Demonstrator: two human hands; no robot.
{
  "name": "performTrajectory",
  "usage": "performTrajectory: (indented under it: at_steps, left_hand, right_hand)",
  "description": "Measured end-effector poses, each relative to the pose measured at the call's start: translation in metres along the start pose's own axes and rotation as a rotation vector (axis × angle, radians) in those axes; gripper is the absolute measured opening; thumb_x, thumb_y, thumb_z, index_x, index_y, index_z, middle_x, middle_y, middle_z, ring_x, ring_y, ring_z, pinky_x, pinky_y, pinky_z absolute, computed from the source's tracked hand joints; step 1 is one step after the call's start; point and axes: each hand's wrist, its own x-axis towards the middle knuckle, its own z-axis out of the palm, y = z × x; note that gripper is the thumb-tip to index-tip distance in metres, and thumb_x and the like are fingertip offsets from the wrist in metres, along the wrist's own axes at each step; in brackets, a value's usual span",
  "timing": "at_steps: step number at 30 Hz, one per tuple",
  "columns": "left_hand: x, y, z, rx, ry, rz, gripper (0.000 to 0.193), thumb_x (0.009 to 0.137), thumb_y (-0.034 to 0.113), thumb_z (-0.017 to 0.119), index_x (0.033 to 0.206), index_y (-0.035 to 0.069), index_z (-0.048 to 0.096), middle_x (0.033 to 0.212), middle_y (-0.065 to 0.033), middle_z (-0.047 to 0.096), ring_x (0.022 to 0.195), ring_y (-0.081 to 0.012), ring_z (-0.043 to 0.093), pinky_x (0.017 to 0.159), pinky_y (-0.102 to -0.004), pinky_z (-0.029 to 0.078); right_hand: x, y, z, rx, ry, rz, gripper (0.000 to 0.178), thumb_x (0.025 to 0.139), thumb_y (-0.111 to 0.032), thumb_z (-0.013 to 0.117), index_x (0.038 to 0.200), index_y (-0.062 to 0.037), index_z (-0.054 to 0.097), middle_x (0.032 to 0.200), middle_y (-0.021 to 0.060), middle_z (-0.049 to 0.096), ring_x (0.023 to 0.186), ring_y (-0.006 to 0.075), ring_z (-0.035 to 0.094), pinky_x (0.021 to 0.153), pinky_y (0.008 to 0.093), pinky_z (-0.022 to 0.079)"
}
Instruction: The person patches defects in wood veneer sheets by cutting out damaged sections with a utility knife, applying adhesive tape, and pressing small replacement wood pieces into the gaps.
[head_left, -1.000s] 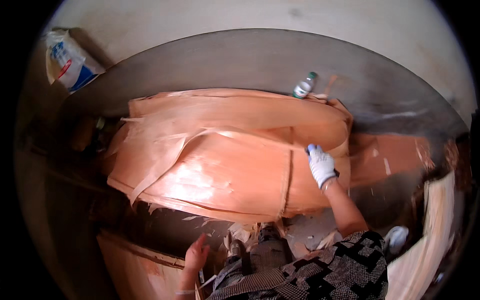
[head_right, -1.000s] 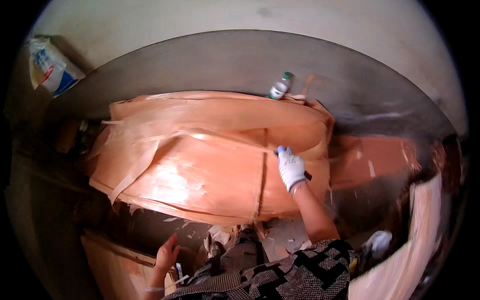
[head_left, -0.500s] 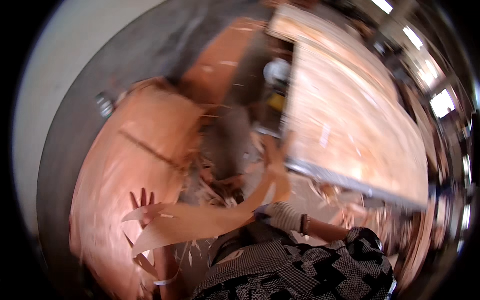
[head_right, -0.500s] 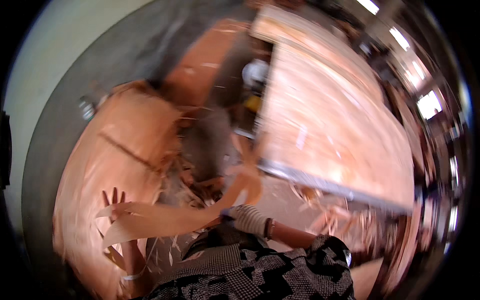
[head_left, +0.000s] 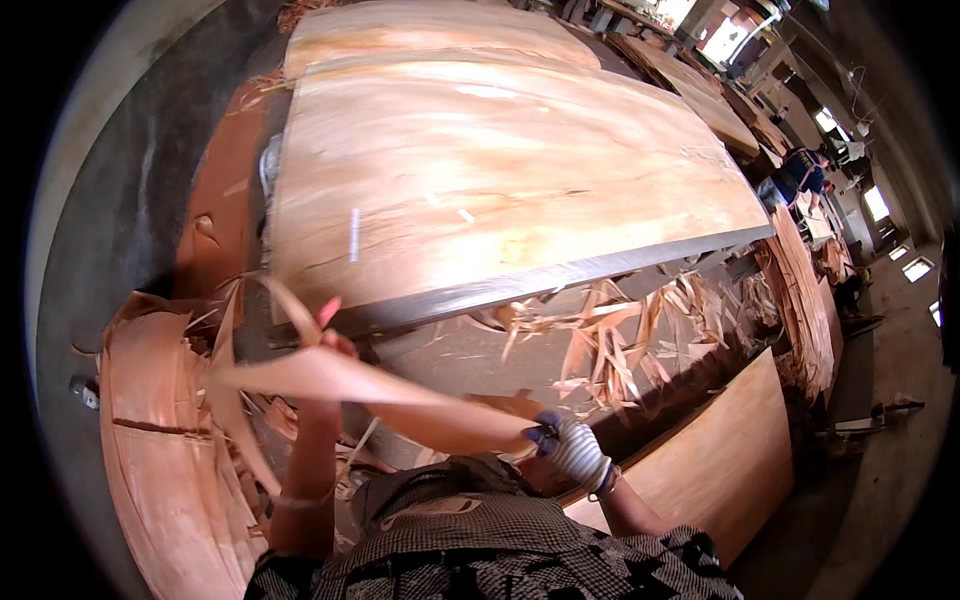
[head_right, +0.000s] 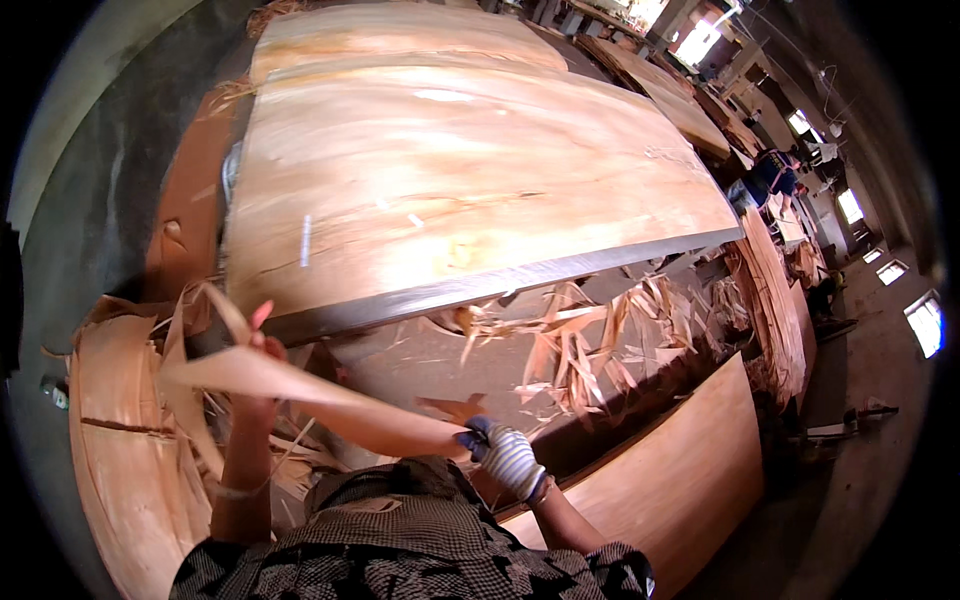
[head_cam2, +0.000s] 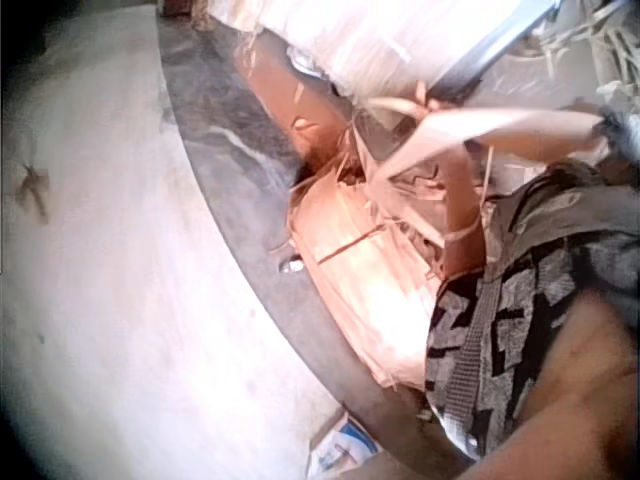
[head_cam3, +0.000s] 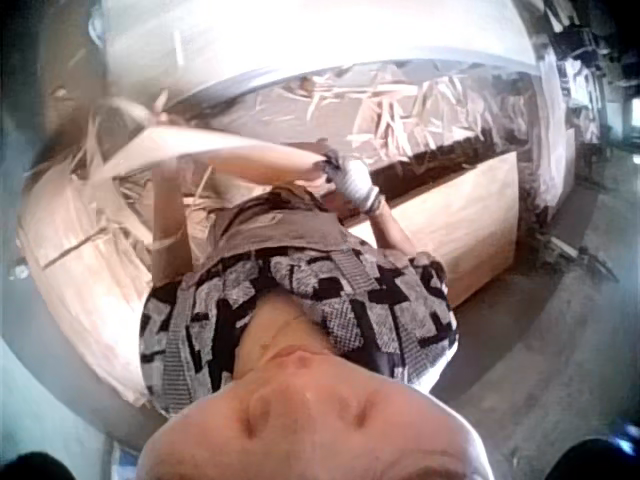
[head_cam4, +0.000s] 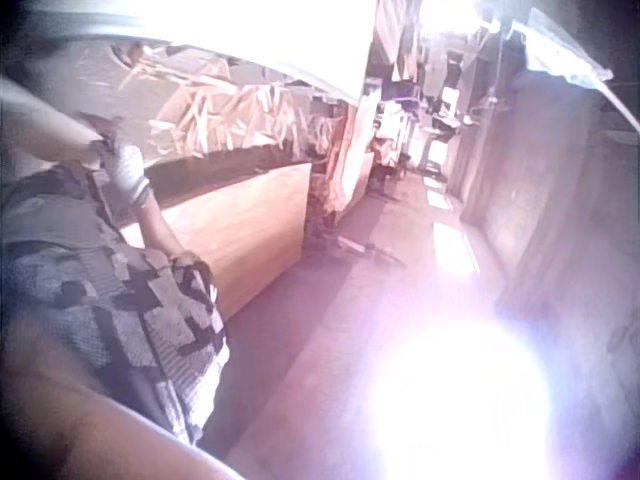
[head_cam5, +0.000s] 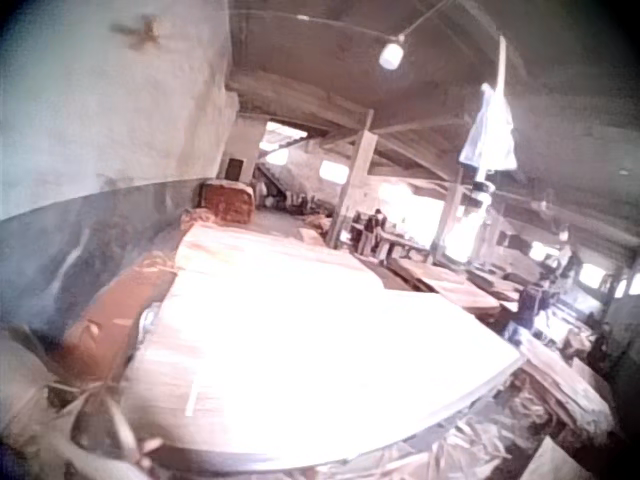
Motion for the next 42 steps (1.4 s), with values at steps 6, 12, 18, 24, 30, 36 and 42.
performTrajectory:
  at_steps: [6, 12, 18, 24, 30, 36, 42]
  left_hand:
    - [0.075, -0.127, 0.141, 0.128, 0.075, -0.075, 0.036, 0.100, 0.024, 0.047, 0.127, 0.000, 0.053, 0.111, -0.0012, 0.059, 0.091, -0.0077, 0.053, 0.078, -0.0233, 0.044]
    - [0.121, -0.200, 0.173, 0.219, 0.248, -0.292, 0.040, 0.101, 0.035, 0.042, 0.129, 0.008, 0.050, 0.117, -0.0034, 0.058, 0.098, -0.0125, 0.058, 0.080, -0.0288, 0.048]
    - [0.185, -0.270, 0.161, 0.207, 0.175, -0.461, 0.046, 0.098, 0.048, 0.041, 0.124, 0.012, 0.052, 0.103, -0.0071, 0.064, 0.081, -0.0171, 0.065, 0.069, -0.0347, 0.056]
    - [0.258, -0.313, 0.162, 0.358, 0.200, -1.002, 0.059, 0.095, 0.059, 0.036, 0.091, 0.008, 0.065, 0.070, -0.0091, 0.066, 0.057, -0.0186, 0.064, 0.053, -0.0311, 0.054]
    - [0.309, -0.355, 0.193, 0.490, 0.188, -0.725, 0.044, 0.095, 0.044, 0.047, 0.114, 0.007, 0.063, 0.094, -0.0089, 0.067, 0.072, -0.0136, 0.065, 0.060, -0.0224, 0.050]
    - [0.369, -0.452, 0.240, 1.285, 0.215, 0.031, 0.037, 0.091, 0.021, 0.056, 0.126, 0.007, 0.056, 0.112, -0.0105, 0.060, 0.102, -0.0203, 0.057, 0.086, -0.0352, 0.047]
    - [0.397, -0.492, 0.286, 1.733, 0.306, -0.037, 0.047, 0.086, 0.012, 0.056, 0.132, 0.007, 0.051, 0.133, -0.0137, 0.049, 0.127, -0.0328, 0.040, 0.107, -0.0433, 0.033]
  right_hand:
    - [-0.002, 0.105, -0.133, 0.138, 0.156, 0.096, 0.023, 0.087, -0.017, 0.066, 0.104, -0.0017, 0.061, 0.073, 0.0097, 0.065, 0.056, 0.0158, 0.062, 0.053, 0.0309, 0.049]
    - [0.059, 0.170, -0.198, -0.017, 0.249, 0.244, 0.026, 0.086, -0.028, 0.070, 0.091, -0.0041, 0.061, 0.065, 0.0100, 0.062, 0.046, 0.0154, 0.060, 0.041, 0.0313, 0.043]
    - [0.213, 0.162, -0.322, -0.798, 0.600, -0.112, 0.010, 0.086, -0.018, 0.062, 0.092, -0.0104, 0.059, 0.084, 0.0126, 0.061, 0.073, 0.0347, 0.061, 0.060, 0.0443, 0.050]
    - [0.391, 0.160, -0.384, -0.754, 0.320, -0.210, 0.016, 0.085, -0.022, 0.063, 0.096, -0.0091, 0.061, 0.090, 0.0177, 0.063, 0.080, 0.0374, 0.062, 0.070, 0.0457, 0.049]
    - [0.518, 0.205, -0.371, -0.771, -0.019, -0.173, 0.024, 0.089, -0.029, 0.058, 0.104, -0.0107, 0.060, 0.101, 0.0172, 0.064, 0.091, 0.0362, 0.063, 0.077, 0.0467, 0.051]
    - [0.620, 0.194, -0.360, -0.746, -0.060, -0.278, 0.021, 0.089, -0.029, 0.058, 0.100, -0.0115, 0.062, 0.098, 0.0172, 0.064, 0.088, 0.0376, 0.062, 0.074, 0.0482, 0.050]
    - [0.619, 0.215, -0.360, -0.557, -0.161, -0.608, 0.020, 0.090, -0.024, 0.058, 0.104, -0.0103, 0.061, 0.103, 0.0205, 0.060, 0.085, 0.0389, 0.062, 0.070, 0.0475, 0.050]
